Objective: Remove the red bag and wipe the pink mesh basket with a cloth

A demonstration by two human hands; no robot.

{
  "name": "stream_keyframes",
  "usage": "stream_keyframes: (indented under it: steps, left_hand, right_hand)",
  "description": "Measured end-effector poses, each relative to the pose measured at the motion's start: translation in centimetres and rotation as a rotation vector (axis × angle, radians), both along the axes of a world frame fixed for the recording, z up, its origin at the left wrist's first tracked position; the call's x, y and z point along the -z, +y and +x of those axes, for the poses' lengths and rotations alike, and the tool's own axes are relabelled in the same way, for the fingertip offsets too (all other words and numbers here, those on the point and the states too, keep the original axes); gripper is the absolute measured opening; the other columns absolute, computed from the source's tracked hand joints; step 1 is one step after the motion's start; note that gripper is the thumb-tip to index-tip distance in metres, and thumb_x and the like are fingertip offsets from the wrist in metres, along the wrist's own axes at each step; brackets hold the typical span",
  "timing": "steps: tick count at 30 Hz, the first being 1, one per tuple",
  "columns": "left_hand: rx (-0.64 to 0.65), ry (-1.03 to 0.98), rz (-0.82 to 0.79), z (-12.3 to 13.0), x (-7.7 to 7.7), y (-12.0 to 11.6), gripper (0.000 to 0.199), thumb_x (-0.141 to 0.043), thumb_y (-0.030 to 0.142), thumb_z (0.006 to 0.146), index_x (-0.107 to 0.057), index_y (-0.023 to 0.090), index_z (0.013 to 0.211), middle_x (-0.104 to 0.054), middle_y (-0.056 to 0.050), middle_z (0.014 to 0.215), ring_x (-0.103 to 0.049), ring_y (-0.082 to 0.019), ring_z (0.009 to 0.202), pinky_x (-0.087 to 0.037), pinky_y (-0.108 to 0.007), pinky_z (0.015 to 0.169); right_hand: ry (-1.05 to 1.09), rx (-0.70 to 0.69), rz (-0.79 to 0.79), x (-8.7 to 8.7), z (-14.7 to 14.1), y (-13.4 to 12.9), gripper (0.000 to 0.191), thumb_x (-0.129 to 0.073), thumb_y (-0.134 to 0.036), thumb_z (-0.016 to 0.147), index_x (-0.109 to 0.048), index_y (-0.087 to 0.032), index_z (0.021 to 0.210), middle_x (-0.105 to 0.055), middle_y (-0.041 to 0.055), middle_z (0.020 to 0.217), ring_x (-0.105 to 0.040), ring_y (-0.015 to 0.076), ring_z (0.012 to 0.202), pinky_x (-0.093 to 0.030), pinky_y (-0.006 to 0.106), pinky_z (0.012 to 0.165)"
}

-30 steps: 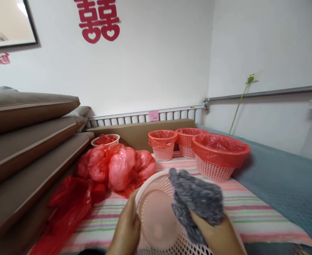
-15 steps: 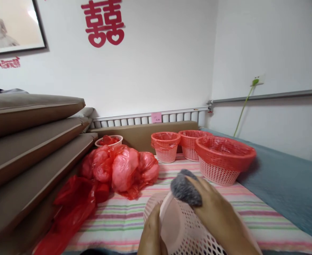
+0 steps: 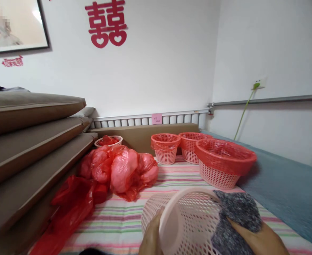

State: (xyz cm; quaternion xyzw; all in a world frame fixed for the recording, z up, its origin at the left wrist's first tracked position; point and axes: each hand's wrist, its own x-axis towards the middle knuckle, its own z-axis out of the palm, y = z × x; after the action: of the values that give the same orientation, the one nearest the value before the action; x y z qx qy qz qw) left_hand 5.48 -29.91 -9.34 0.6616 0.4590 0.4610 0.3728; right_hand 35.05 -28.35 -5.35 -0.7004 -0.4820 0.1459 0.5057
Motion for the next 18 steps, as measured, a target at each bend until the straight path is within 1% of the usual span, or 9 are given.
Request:
stream_keyframes:
  steps: [2, 4, 6, 8, 11, 13, 15, 17, 18]
  left_hand:
    - [-0.052, 0.019, 0.093, -1.8, -2.0, -1.1, 0.054, -0.052, 0.026, 0.080, -0.049, 0.025, 0.134, -0.052, -0.006, 0.138, -0.046, -0.028, 0.128, -0.035, -0.038, 0.109]
    - [-0.075, 0.042, 0.182, -3.6, -4.6, -1.7, 0.055, -0.051, 0.024, 0.080, -0.048, 0.025, 0.134, -0.051, -0.004, 0.139, -0.043, -0.027, 0.130, -0.034, -0.038, 0.110]
    - [-0.064, 0.074, 0.212, -5.0, -7.0, -1.6, 0.053, -0.050, 0.023, 0.080, -0.050, 0.022, 0.133, -0.053, -0.005, 0.138, -0.043, -0.026, 0.130, -0.033, -0.038, 0.110]
    - [-0.078, 0.103, 0.209, -6.1, -8.4, -0.8, 0.051, -0.048, 0.020, 0.077, -0.055, 0.018, 0.128, -0.056, -0.007, 0.133, -0.047, -0.027, 0.127, -0.034, -0.039, 0.109]
    - [-0.049, 0.135, 0.158, -7.2, -8.7, 1.0, 0.057, -0.048, 0.010, 0.068, -0.058, 0.015, 0.123, -0.060, -0.009, 0.129, -0.051, -0.027, 0.122, -0.035, -0.039, 0.108]
    - [-0.024, 0.150, 0.119, -7.5, -8.3, 2.0, 0.059, -0.048, 0.003, 0.065, -0.059, 0.016, 0.122, -0.061, -0.007, 0.128, -0.050, -0.026, 0.123, -0.033, -0.038, 0.110]
    - [-0.074, 0.171, 0.114, -7.5, -7.8, 2.5, 0.050, -0.052, 0.004, 0.073, -0.060, 0.020, 0.119, -0.060, -0.006, 0.127, -0.051, -0.025, 0.121, -0.034, -0.040, 0.108]
    - [-0.146, 0.189, 0.142, -7.3, -7.7, 2.6, 0.031, -0.054, 0.018, 0.085, -0.060, 0.023, 0.115, -0.059, -0.007, 0.127, -0.055, -0.023, 0.113, -0.043, -0.042, 0.100]
    - [-0.174, 0.191, 0.157, -7.2, -7.6, 2.5, 0.026, -0.053, 0.025, 0.089, -0.060, 0.024, 0.114, -0.058, -0.007, 0.126, -0.057, -0.022, 0.109, -0.047, -0.042, 0.094]
  right_hand:
    - [0.047, -0.015, 0.037, -1.8, -1.5, 0.8, 0.030, -0.061, -0.050, 0.058, -0.065, -0.023, 0.070, -0.071, 0.0087, 0.068, -0.067, 0.0336, 0.073, -0.054, 0.039, 0.059]
    - [0.005, -0.090, 0.189, -4.1, -3.7, 1.6, 0.035, -0.060, -0.044, 0.058, -0.066, -0.022, 0.084, -0.072, 0.0081, 0.079, -0.067, 0.0318, 0.079, -0.054, 0.038, 0.066]
    - [-0.121, -0.269, 0.349, -6.3, -6.3, 2.4, 0.041, -0.058, -0.036, 0.061, -0.064, -0.022, 0.099, -0.070, 0.0069, 0.096, -0.064, 0.0291, 0.092, -0.052, 0.037, 0.078]
    - [-0.289, -0.464, 0.457, -7.9, -9.0, 3.0, 0.045, -0.055, -0.026, 0.064, -0.061, -0.022, 0.108, -0.065, 0.0065, 0.107, -0.059, 0.0267, 0.101, -0.048, 0.037, 0.087]
    - [-0.490, -0.666, 0.488, -8.6, -12.9, 3.5, 0.051, -0.050, -0.012, 0.064, -0.058, -0.022, 0.114, -0.061, 0.0072, 0.106, -0.057, 0.0234, 0.099, -0.046, 0.037, 0.087]
    - [-0.595, -0.704, 0.471, -8.4, -15.5, 3.5, 0.055, -0.049, -0.008, 0.062, -0.057, -0.021, 0.115, -0.060, 0.0079, 0.104, -0.056, 0.0235, 0.097, -0.046, 0.039, 0.086]
    - [-0.695, -0.721, 0.480, -8.1, -18.0, 3.1, 0.055, -0.050, -0.008, 0.062, -0.057, -0.022, 0.114, -0.059, 0.0083, 0.105, -0.053, 0.0254, 0.098, -0.042, 0.044, 0.090]
    - [-0.777, -0.788, 0.520, -8.0, -20.1, 2.6, 0.053, -0.053, -0.013, 0.061, -0.057, -0.024, 0.113, -0.059, 0.0077, 0.106, -0.052, 0.0270, 0.099, -0.037, 0.050, 0.096]
    - [-0.801, -0.835, 0.537, -8.0, -21.0, 2.3, 0.054, -0.054, -0.015, 0.060, -0.057, -0.025, 0.113, -0.059, 0.0069, 0.106, -0.052, 0.0270, 0.098, -0.033, 0.051, 0.099]
